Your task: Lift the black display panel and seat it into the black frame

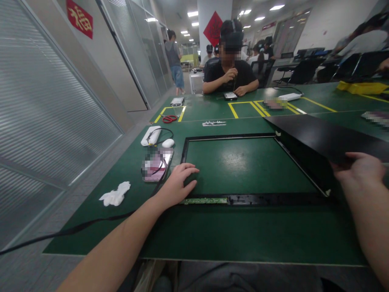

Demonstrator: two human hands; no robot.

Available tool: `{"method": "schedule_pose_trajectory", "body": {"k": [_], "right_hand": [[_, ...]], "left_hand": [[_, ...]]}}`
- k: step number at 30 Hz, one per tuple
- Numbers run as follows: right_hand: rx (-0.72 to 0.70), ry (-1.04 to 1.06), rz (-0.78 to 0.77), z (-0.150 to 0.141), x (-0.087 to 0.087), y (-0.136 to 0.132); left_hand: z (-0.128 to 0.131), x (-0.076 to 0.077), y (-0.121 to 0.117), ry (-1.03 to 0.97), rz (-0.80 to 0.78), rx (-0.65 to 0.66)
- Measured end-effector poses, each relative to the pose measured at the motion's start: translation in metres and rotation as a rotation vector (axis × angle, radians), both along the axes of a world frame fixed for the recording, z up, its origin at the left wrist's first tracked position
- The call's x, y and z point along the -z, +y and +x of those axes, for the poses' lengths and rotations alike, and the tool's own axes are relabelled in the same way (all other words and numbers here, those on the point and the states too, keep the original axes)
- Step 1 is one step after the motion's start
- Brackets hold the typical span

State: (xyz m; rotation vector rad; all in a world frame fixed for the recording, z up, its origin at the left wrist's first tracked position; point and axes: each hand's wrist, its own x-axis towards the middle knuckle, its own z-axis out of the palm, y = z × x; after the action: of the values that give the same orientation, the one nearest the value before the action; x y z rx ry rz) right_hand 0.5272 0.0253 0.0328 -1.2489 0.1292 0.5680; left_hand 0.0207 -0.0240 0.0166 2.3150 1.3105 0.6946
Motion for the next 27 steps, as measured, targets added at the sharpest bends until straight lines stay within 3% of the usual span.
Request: {"method": "schedule_pose_trajectory", "body": {"k": [18, 27], "right_hand": [[-0.019, 0.054, -0.006, 0.009, 0.008, 0.0], [-0.025, -0.041, 0.161, -0.001, -0.004, -0.003]], "left_hand": [[-0.003, 0.007, 0.001, 0.003, 0.029, 0.038], [-0.003, 0.008, 0.002, 0.005, 0.048, 0.041]]}}
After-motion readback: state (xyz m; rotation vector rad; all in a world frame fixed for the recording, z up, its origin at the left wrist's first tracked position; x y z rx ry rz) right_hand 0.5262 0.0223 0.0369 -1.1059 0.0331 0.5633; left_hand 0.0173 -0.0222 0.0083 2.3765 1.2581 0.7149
